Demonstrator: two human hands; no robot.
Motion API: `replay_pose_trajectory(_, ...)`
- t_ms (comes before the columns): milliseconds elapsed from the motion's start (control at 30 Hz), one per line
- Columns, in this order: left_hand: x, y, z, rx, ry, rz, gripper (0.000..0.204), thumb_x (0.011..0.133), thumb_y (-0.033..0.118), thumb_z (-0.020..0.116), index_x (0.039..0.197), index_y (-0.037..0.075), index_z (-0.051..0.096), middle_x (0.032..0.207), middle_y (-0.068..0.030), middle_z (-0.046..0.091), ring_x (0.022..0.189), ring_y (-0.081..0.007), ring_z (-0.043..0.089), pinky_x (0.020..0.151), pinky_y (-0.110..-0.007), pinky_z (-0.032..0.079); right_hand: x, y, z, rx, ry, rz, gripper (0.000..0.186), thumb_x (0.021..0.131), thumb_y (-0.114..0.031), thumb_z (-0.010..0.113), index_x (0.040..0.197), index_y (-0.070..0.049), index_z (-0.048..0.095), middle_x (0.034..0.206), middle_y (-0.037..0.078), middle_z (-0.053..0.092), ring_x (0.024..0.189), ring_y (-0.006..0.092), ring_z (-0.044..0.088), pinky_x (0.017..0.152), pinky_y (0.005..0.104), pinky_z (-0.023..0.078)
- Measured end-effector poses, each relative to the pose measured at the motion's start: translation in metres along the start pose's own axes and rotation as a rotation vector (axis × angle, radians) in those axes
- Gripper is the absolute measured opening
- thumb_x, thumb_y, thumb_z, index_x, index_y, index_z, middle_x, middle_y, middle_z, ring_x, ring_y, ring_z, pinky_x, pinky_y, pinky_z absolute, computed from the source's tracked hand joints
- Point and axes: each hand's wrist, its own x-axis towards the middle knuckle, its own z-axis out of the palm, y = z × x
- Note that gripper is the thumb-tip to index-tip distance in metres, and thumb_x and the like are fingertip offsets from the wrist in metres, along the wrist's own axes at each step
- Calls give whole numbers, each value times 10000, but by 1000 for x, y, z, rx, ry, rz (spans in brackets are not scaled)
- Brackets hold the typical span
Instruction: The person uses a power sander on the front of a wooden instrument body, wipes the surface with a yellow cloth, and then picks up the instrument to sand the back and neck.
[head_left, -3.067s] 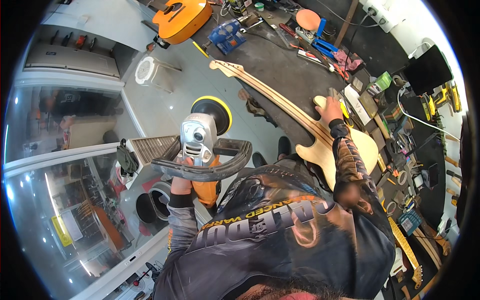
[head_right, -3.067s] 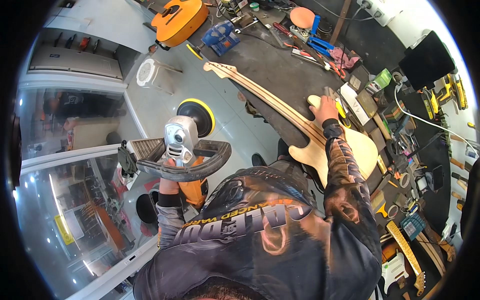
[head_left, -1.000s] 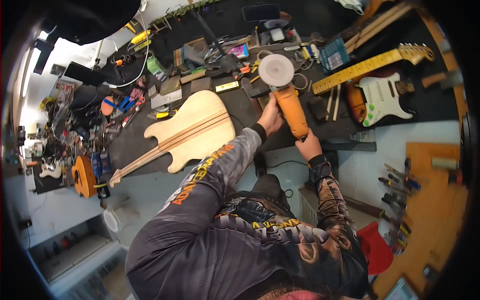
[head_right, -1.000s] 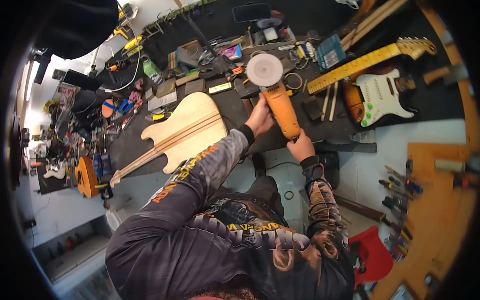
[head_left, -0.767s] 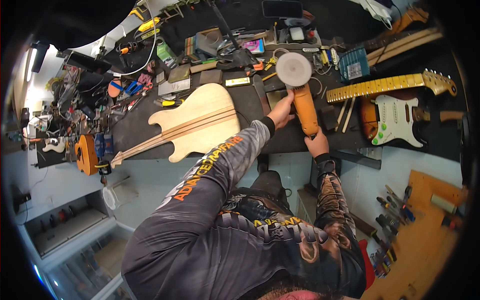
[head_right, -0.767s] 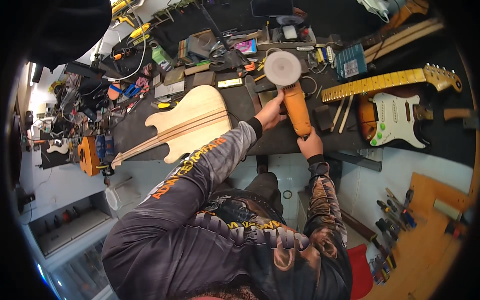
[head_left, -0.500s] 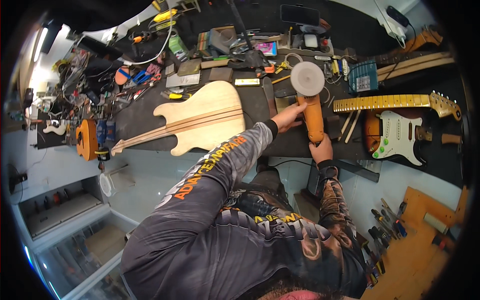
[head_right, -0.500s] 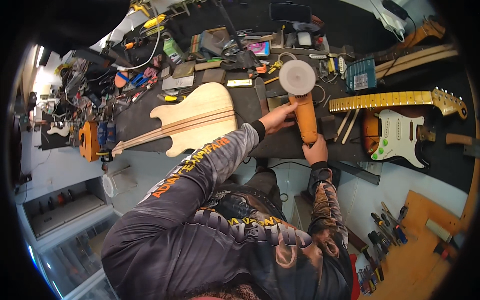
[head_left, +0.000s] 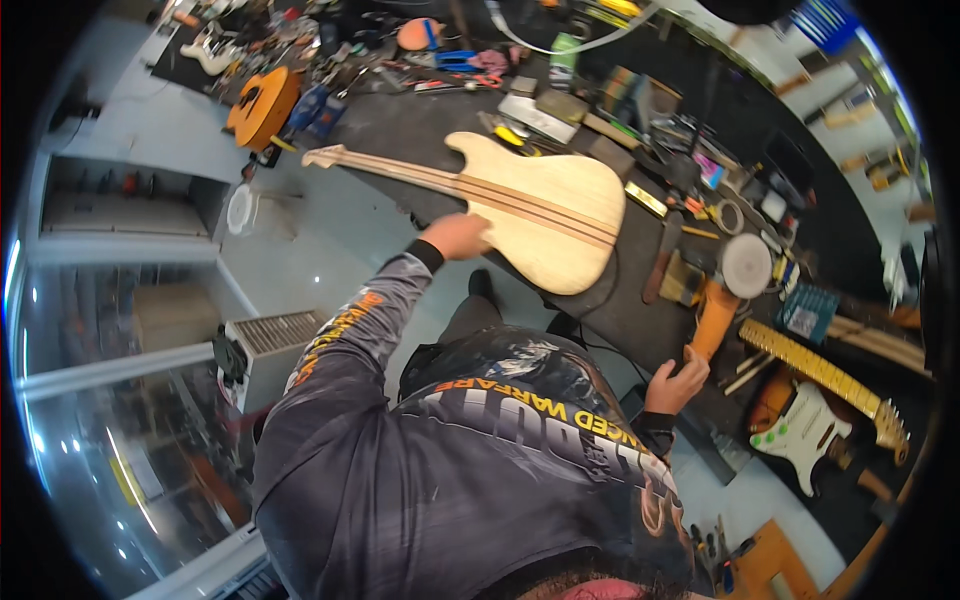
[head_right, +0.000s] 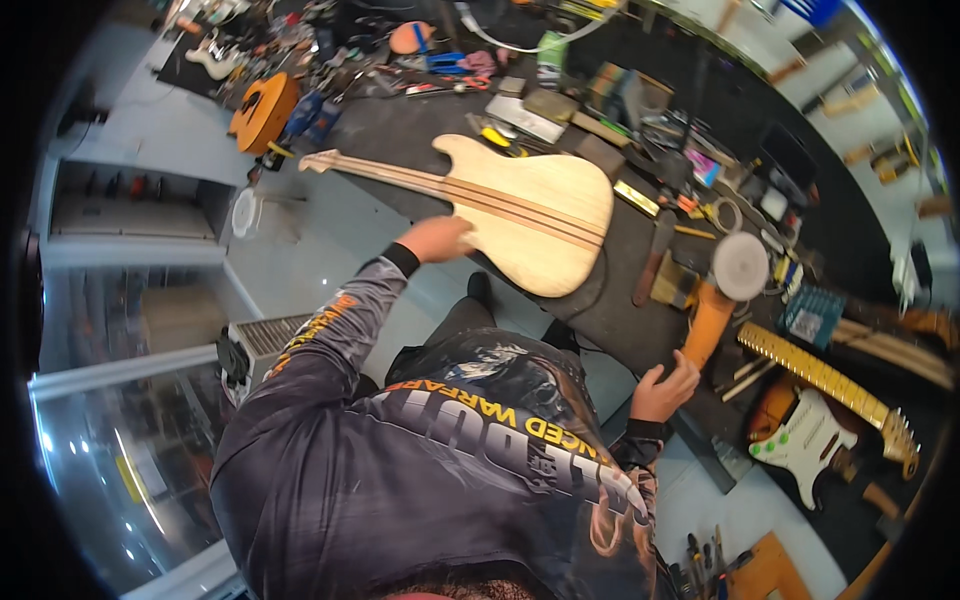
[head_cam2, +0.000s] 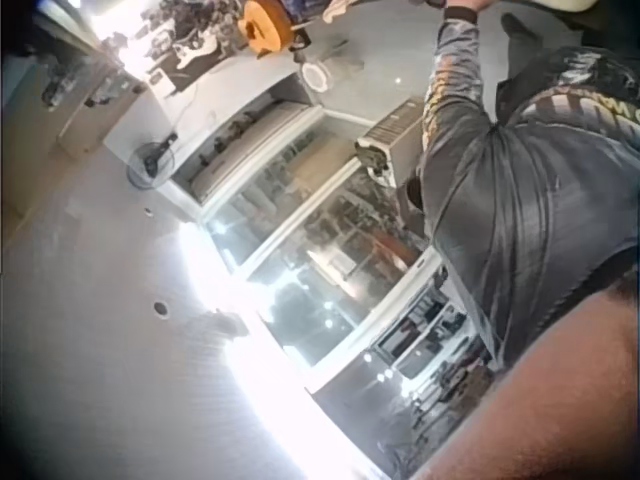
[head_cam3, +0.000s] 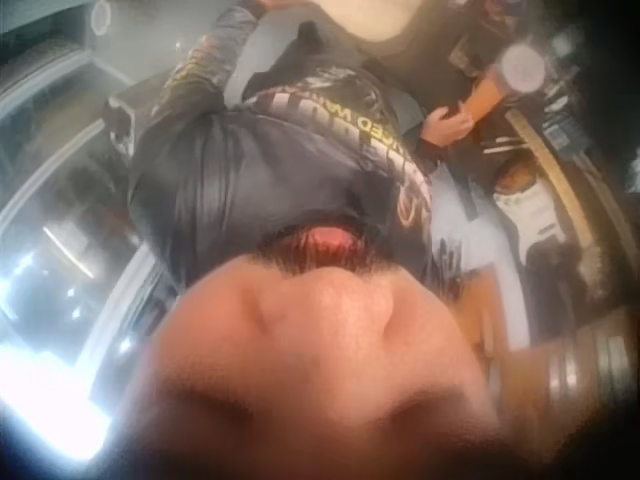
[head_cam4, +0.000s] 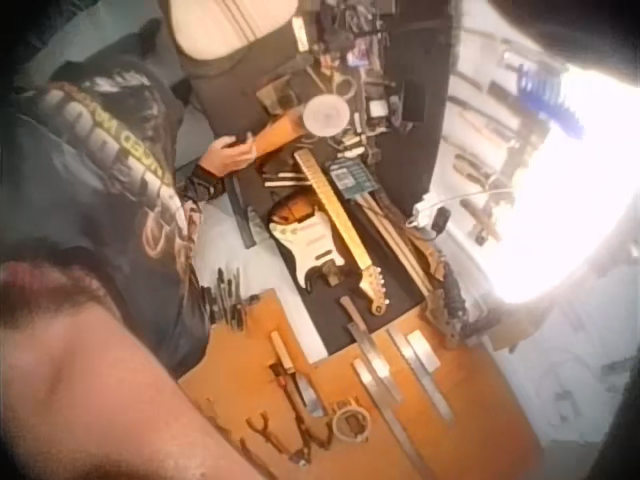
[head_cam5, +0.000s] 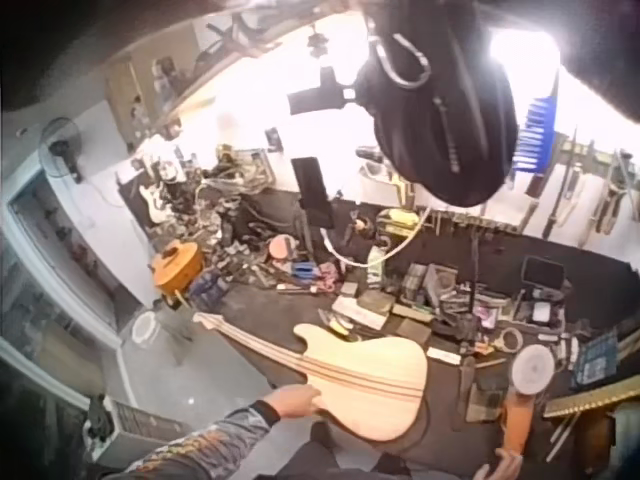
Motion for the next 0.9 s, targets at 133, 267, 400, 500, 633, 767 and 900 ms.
replay_pose_trajectory(133,0,-138,-23,-229,162,-249,463,852,242,745,1270,48,699,1219,-219,711,1158,-399,666,998,-467,534,38,-52,83,411,-447,27,442,900,-105,706,1305,18,577,1229,221,564,1074,361,608,975,435,492)
replay_pose_trajectory(267,25,-182,-20,-73,413,-130,725,813,293,820,1467,102,571,1492,-172,545,1379,-349,528,1122,-481,450,68,-51,202,289,-477,144,601,995,-286,664,1454,65,497,1341,266,549,1120,378,632,995,415,508)
replay_pose_trajectory(400,45,-191,-15,135,321,-38,752,757,351,890,1420,147,599,1481,-117,520,1453,-309,428,1192,-600,326,104,-70,232,163,-464,292,566,984,-318,657,1366,93,587,1308,323,587,1167,417,614,1025,454,483)
replay_pose_trajectory(500,58,-208,-19,139,401,139,742,700,435,906,1324,149,625,1264,-89,577,1273,-289,514,1061,-549,395,105,-79,237,145,-454,339,587,993,-370,637,1365,82,595,1317,330,584,1148,453,604,1034,477,473)
replay_pose_trajectory(633,75,-221,-31,211,298,328,634,731,449,877,1184,82,628,1200,-70,599,1242,-263,542,940,-465,451,107,-74,241,19,-513,408,671,1006,-475,588,1361,94,591,1341,340,580,1181,497,580,1046,519,455)
replay_pose_trajectory(767,70,-232,-20,153,245,466,579,727,423,845,1088,40,602,1075,-136,633,982,-325,682,754,-462,551,126,-77,244,97,-537,514,705,1014,-506,582,1342,118,604,1344,339,619,1213,477,599,1054,497,450)
replay_pose_trajectory(900,13,-225,13,-65,194,388,510,738,364,793,1050,37,557,872,-175,664,795,-399,695,694,-503,555,125,-83,237,312,-534,550,672,1021,-481,602,1284,137,630,1272,304,674,1164,397,647,1017,450,470)
